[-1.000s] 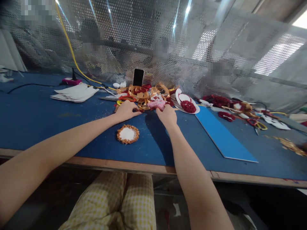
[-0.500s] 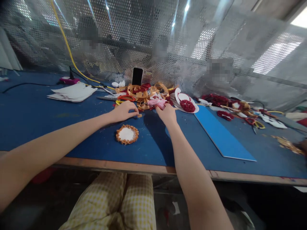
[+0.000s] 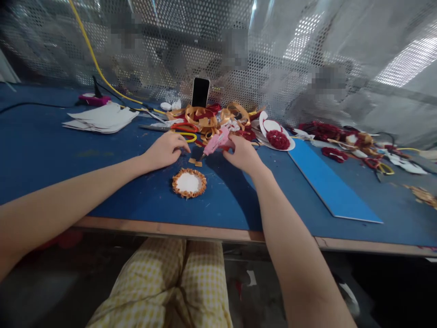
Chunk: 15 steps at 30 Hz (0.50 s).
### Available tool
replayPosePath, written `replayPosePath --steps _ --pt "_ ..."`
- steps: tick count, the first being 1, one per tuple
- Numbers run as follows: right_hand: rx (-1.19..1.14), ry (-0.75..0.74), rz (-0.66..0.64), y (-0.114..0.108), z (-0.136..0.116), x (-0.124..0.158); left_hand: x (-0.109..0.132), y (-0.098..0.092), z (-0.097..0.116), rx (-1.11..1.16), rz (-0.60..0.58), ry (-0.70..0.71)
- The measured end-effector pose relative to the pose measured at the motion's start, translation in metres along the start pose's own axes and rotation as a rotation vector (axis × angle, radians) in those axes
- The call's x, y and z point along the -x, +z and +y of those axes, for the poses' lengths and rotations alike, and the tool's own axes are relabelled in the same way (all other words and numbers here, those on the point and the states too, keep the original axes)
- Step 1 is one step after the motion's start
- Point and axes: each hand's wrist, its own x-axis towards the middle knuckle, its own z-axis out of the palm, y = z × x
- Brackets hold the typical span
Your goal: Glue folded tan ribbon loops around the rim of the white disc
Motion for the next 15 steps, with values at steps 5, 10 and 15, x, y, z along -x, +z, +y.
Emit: replayPosePath --steps 5,10,15 --pt "0.009 -0.017 -0.057 0.001 -0.002 0.001 0.003 -0.004 0.005 0.063 -0.076 0.196" --pt "0.01 -0.04 -0.055 0.005 0.001 0.001 0.004 -0.007 0.003 -0.047 -0.116 0.284" --pt "-0.034 -0.109 -0.018 0.009 0.009 0.0 0.003 -0.007 0.002 -0.144 -0.059 0.315"
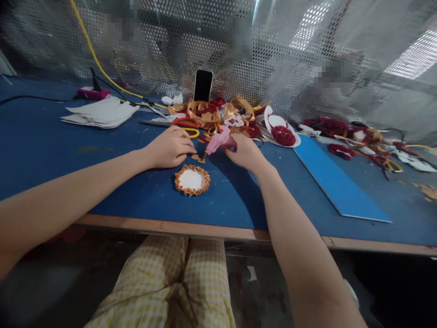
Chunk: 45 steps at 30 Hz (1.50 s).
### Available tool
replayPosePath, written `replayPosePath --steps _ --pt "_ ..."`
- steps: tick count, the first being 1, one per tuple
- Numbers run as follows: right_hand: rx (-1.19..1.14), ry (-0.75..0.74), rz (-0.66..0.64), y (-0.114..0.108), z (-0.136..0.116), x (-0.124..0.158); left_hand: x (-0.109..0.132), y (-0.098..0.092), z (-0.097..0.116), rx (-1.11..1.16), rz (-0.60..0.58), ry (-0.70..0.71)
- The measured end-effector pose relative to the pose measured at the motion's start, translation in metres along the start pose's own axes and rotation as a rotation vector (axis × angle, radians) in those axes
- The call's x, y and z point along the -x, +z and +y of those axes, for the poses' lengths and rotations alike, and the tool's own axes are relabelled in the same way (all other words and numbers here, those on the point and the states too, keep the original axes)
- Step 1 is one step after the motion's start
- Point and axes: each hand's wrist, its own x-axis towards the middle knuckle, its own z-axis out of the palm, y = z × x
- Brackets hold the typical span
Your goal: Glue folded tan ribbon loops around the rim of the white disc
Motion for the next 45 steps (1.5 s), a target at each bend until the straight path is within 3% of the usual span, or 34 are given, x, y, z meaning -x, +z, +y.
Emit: replayPosePath --steps 9,30,38,45 --pt "-0.012 -0.037 0.018 0.004 0.005 0.0 0.0 0.004 0.002 0.284 0.014 0.143" --pt "0.065 -0.124 0.066 -0.001 0.005 -0.002 0.0 0.007 -0.006 0.247 -0.006 0.192" --pt "0.238 -0.199 0.282 -0.005 -0.021 -0.001 -0.003 0.002 0.0 0.26 -0.02 0.171" --pt "0.296 -0.295 0.302 -0.023 -0.042 0.005 0.0 0.0 0.003 0.322 -0.017 0.078"
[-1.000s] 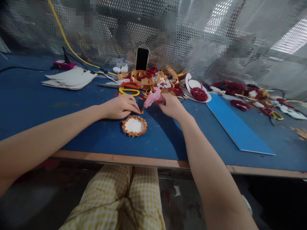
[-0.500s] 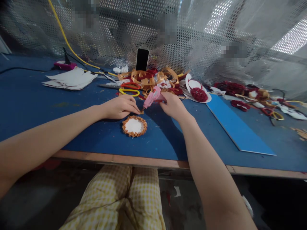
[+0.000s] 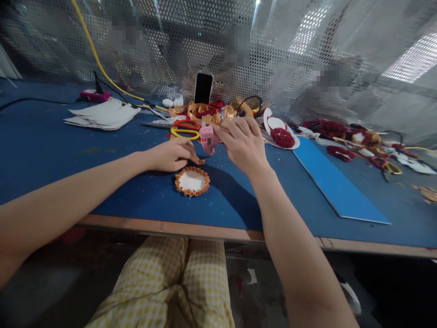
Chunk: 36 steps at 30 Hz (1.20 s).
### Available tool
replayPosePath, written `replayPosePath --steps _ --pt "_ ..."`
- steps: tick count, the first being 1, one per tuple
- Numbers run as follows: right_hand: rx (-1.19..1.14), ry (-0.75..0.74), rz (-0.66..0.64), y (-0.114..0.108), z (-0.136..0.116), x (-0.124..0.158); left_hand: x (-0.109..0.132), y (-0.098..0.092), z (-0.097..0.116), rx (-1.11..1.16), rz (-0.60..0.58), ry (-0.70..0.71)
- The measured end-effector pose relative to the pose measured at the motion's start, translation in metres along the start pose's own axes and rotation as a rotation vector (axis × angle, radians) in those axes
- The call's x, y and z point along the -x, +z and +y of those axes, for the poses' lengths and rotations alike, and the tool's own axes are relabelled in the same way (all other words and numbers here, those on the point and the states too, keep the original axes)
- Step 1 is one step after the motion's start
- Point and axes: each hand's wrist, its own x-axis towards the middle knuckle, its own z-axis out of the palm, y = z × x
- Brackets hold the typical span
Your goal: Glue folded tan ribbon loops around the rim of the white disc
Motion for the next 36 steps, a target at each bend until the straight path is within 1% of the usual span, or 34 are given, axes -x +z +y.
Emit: replayPosePath --steps 2,5,6,8,10,11,13,15,16,18,20,22,24,27,29,31,33,36 --pt "-0.011 0.086 0.019 0.005 0.008 0.003 0.0 0.0 0.0 0.003 0.006 -0.031" --pt "-0.041 0.339 0.063 0.027 0.034 0.014 -0.001 0.001 -0.002 -0.043 0.057 -0.136" --pt "-0.073 0.41 0.044 0.036 0.044 0.019 -0.001 0.002 -0.003 -0.056 0.077 -0.179" --pt "-0.16 0.525 -0.038 0.051 0.062 0.029 -0.001 0.003 -0.005 -0.05 0.076 -0.232" --pt "-0.209 0.585 -0.129 0.058 0.072 0.034 -0.001 0.005 -0.008 -0.018 0.038 -0.243" --pt "-0.202 0.584 -0.141 0.058 0.072 0.035 -0.001 0.005 -0.01 -0.003 0.019 -0.24" --pt "-0.157 0.504 -0.096 0.05 0.064 0.031 -0.001 0.006 -0.013 0.006 0.005 -0.238" --pt "-0.166 0.333 -0.029 0.036 0.047 0.022 -0.002 0.007 -0.013 -0.011 0.017 -0.24" --pt "-0.237 0.236 -0.044 0.029 0.037 0.017 -0.002 0.007 -0.013 -0.027 0.024 -0.235" --pt "-0.401 0.039 -0.141 0.019 0.017 0.009 -0.003 0.006 -0.012 -0.081 0.029 -0.207" --pt "-0.486 -0.072 -0.218 0.016 0.002 0.004 -0.005 0.006 -0.01 -0.154 0.005 -0.15" --pt "-0.512 -0.099 -0.26 0.017 -0.007 0.004 -0.007 0.007 -0.009 -0.245 -0.02 -0.108" --pt "-0.519 -0.091 -0.275 0.02 -0.011 0.004 -0.009 0.007 -0.008 -0.345 -0.028 -0.099" --pt "-0.529 -0.095 -0.265 0.024 -0.012 0.005 -0.01 0.009 -0.006 -0.467 -0.013 -0.136" --pt "-0.528 -0.107 -0.255 0.025 -0.012 0.004 -0.01 0.009 -0.004 -0.49 0.029 -0.172" --pt "-0.52 -0.116 -0.251 0.025 -0.013 0.004 -0.008 0.009 -0.001 -0.444 0.099 -0.191" --pt "-0.511 -0.125 -0.248 0.025 -0.013 0.004 -0.008 0.009 0.001 -0.337 0.158 -0.183" --pt "-0.494 -0.143 -0.242 0.025 -0.014 0.004 -0.008 0.011 0.002 -0.164 0.207 -0.171"
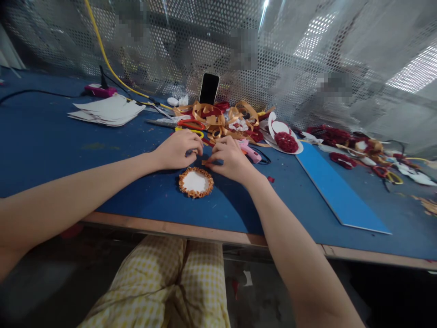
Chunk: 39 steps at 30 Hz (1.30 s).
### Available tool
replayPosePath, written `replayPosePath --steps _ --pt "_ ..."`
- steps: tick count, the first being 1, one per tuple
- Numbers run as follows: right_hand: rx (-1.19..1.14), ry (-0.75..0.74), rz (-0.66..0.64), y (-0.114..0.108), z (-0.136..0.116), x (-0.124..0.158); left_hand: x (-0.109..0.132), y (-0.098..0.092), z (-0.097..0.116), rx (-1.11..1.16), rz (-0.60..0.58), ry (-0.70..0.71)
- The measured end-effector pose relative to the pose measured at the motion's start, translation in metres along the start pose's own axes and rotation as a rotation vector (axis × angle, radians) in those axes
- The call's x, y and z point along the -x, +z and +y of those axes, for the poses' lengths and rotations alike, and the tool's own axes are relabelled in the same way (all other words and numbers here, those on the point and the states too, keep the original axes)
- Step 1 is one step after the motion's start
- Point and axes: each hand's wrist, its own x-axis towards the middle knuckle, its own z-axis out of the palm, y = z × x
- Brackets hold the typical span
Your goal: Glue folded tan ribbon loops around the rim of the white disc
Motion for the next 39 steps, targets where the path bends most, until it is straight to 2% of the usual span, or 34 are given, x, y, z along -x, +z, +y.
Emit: replayPosePath --steps 7,14,21,30,34,39 --pt "0.038 0.006 0.011 0.002 0.0 0.001 -0.002 0.007 -0.005 0.205 -0.035 0.0" --pt "0.021 0.02 -0.002 0.003 0.002 0.0 -0.002 0.008 -0.008 0.152 -0.088 0.004" --pt "-0.009 -0.001 -0.007 0.001 0.004 0.001 -0.002 0.001 -0.003 0.017 -0.109 0.108" --pt "-0.079 -0.014 -0.08 -0.005 0.002 0.007 0.001 -0.002 -0.008 0.113 -0.162 0.083" --pt "-0.078 -0.039 -0.073 -0.003 0.001 0.006 -0.001 -0.001 -0.009 0.115 -0.177 0.052" --pt "-0.073 -0.072 -0.061 -0.003 0.003 0.004 -0.004 0.001 -0.01 0.029 -0.178 0.138"
